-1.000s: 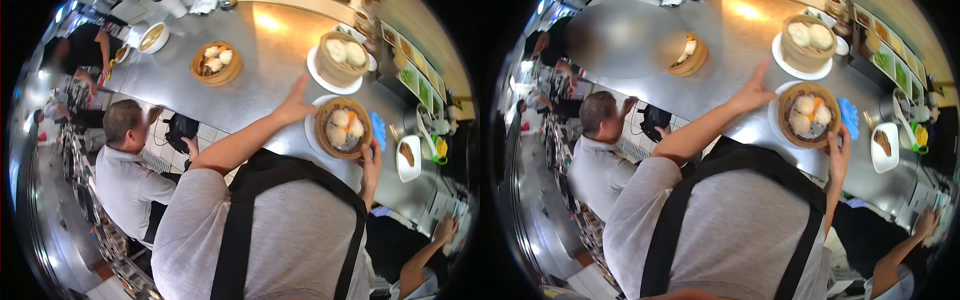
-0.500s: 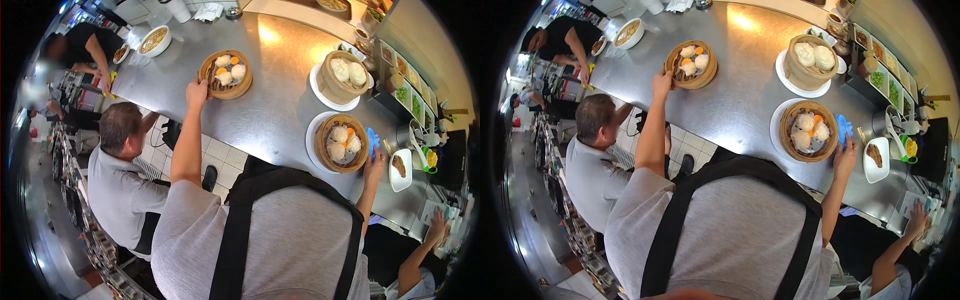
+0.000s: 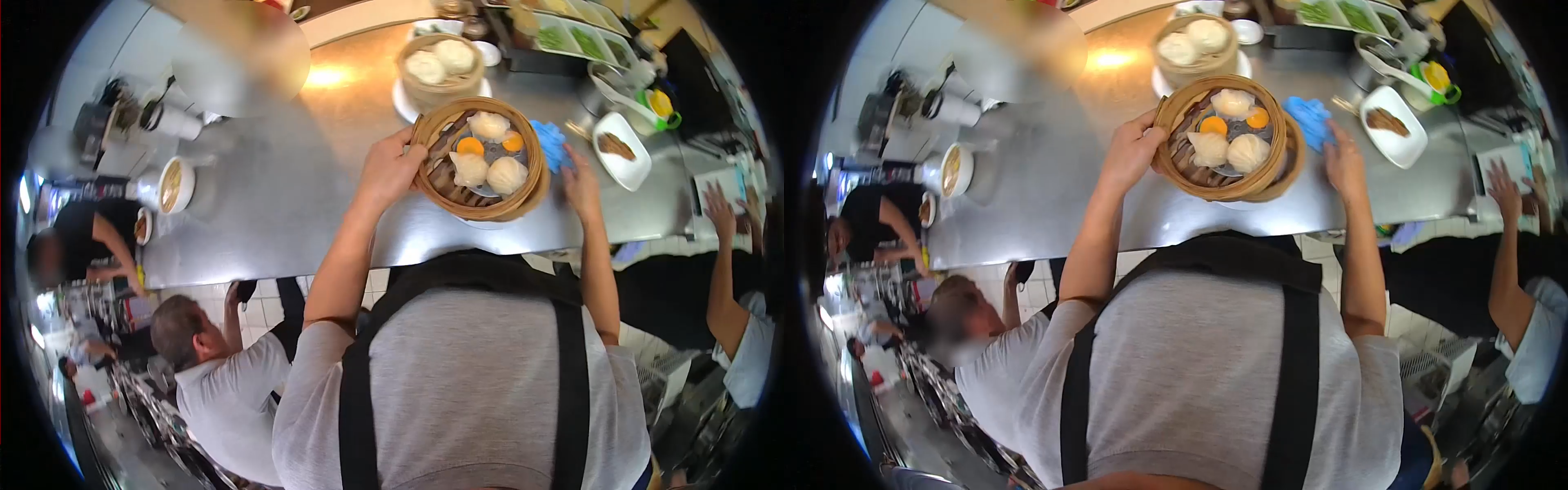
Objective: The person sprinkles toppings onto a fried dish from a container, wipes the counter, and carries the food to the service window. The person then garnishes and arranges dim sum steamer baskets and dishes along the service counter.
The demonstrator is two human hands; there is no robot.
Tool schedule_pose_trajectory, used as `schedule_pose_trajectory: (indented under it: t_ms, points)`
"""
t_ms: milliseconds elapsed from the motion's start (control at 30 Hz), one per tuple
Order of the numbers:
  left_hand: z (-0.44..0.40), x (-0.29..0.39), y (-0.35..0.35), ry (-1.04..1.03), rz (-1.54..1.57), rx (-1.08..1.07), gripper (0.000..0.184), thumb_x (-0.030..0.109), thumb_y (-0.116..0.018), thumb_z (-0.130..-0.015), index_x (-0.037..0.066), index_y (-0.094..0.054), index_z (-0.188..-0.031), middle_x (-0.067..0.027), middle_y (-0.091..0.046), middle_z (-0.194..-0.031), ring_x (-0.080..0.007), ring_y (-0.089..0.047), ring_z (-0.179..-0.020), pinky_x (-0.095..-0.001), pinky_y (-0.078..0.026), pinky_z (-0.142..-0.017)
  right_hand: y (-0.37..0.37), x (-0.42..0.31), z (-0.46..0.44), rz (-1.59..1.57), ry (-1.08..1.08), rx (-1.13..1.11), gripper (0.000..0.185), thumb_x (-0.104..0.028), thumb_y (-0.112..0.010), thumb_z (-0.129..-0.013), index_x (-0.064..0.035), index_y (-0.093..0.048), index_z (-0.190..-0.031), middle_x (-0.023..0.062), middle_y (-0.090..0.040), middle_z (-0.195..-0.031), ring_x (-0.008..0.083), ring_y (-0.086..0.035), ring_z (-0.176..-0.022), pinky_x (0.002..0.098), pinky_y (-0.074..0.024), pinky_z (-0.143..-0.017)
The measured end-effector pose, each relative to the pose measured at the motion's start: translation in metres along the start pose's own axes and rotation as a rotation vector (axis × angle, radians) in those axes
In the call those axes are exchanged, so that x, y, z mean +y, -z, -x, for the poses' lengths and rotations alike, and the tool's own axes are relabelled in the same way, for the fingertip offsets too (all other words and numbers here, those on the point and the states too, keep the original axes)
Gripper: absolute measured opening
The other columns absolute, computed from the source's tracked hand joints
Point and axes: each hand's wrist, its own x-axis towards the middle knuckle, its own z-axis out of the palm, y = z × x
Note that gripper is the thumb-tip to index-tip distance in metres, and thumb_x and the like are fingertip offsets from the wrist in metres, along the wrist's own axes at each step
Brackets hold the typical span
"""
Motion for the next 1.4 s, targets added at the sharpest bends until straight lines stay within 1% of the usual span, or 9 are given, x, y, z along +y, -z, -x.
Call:
schedule_pose_trajectory:
  t_ms: [200,300,433,633,733,767,1067,1267,1400]
  points:
    - [-0.020,0.003,-0.045,-0.034,-0.054,-0.107,0.038,0.019,-0.048,-0.079,0.001,-0.063,-0.109,-0.0165,-0.063,-0.064,-0.0226,-0.062,-0.050,-0.0344,-0.051,-0.054,0.018,-0.020,0.028,-0.010,-0.097,-0.034,0.039,-0.011,-0.057,-0.085,-0.0081,-0.054,-0.124,0.0205,-0.056,-0.120,0.0353,-0.057,-0.103,0.0385,-0.0456,-0.089]
    - [-0.017,0.002,-0.045,-0.010,-0.024,-0.096,0.038,0.020,-0.049,-0.078,0.001,-0.064,-0.108,-0.0167,-0.062,-0.063,-0.0220,-0.062,-0.051,-0.0345,-0.050,-0.057,0.025,-0.030,0.031,-0.099,-0.137,-0.107,0.039,-0.014,-0.053,-0.091,-0.0073,-0.051,-0.129,0.0110,-0.057,-0.122,0.0211,-0.059,-0.094,0.0312,-0.0485,-0.080]
    - [-0.013,0.006,-0.041,0.105,-0.022,-0.095,0.038,0.024,-0.051,-0.084,0.000,-0.064,-0.110,-0.0149,-0.066,-0.074,-0.0185,-0.063,-0.057,-0.0305,-0.050,-0.059,0.034,-0.076,0.036,-0.424,-0.297,-0.265,0.047,-0.034,-0.046,-0.095,-0.0057,-0.048,-0.133,0.0095,-0.056,-0.120,0.0199,-0.056,-0.095,0.0307,-0.0470,-0.081]
    - [-0.008,-0.031,-0.045,0.026,0.288,-0.114,0.067,0.058,-0.034,-0.093,0.007,-0.045,-0.135,-0.0143,-0.043,-0.136,-0.0223,-0.050,-0.114,-0.0394,-0.046,-0.085,0.026,-0.075,0.048,-0.403,-0.140,-0.362,0.066,-0.051,-0.039,-0.095,-0.0055,-0.033,-0.142,0.0185,-0.037,-0.143,0.0282,-0.035,-0.132,0.0351,-0.0264,-0.108]
    - [0.003,-0.037,-0.056,0.344,0.598,-0.309,0.076,0.065,-0.026,-0.092,0.010,-0.028,-0.144,-0.0115,-0.025,-0.150,-0.0234,-0.021,-0.139,-0.0482,-0.026,-0.108,0.020,-0.075,0.054,-0.425,-0.087,-0.397,0.071,-0.051,-0.040,-0.094,-0.0038,-0.022,-0.145,0.0174,-0.027,-0.148,0.0269,-0.022,-0.139,0.0343,-0.0165,-0.112]
    - [0.003,-0.037,-0.057,0.322,0.573,-0.293,0.078,0.066,-0.025,-0.091,0.010,-0.026,-0.145,-0.0135,-0.027,-0.148,-0.0253,-0.023,-0.138,-0.0498,-0.027,-0.108,0.018,-0.072,0.053,-0.440,-0.072,-0.404,0.072,-0.050,-0.040,-0.095,-0.0038,-0.020,-0.146,0.0170,-0.024,-0.149,0.0267,-0.020,-0.140,0.0344,-0.0159,-0.113]
    - [0.007,-0.042,-0.063,0.269,0.546,-0.242,0.077,0.066,-0.025,-0.091,0.009,-0.028,-0.144,-0.0153,-0.026,-0.148,-0.0272,-0.024,-0.137,-0.0524,-0.029,-0.106,0.008,-0.063,0.048,-0.460,-0.092,-0.416,0.072,-0.050,-0.039,-0.095,-0.0030,-0.020,-0.146,0.0164,-0.021,-0.151,0.0263,-0.016,-0.141,0.0338,-0.0128,-0.113]
    - [-0.031,-0.033,-0.035,-0.118,0.191,-0.136,0.063,0.037,-0.057,-0.090,0.008,-0.034,-0.141,-0.0158,-0.030,-0.146,-0.0271,-0.032,-0.133,-0.0429,-0.033,-0.105,0.019,-0.065,0.029,-0.547,-0.073,-0.456,0.074,-0.056,-0.037,-0.093,-0.0036,-0.026,-0.144,0.0168,-0.030,-0.147,0.0262,-0.023,-0.138,0.0346,-0.0160,-0.112]
    - [-0.052,0.000,-0.035,-0.322,-0.192,-0.253,0.069,0.020,-0.069,-0.076,0.004,-0.039,-0.136,-0.0184,-0.032,-0.143,-0.0305,-0.033,-0.131,-0.0385,-0.031,-0.107,0.017,-0.066,0.025,-0.463,-0.086,-0.401,0.073,-0.058,-0.036,-0.093,-0.0042,-0.031,-0.142,0.0163,-0.036,-0.144,0.0266,-0.029,-0.136,0.0349,-0.0193,-0.111]
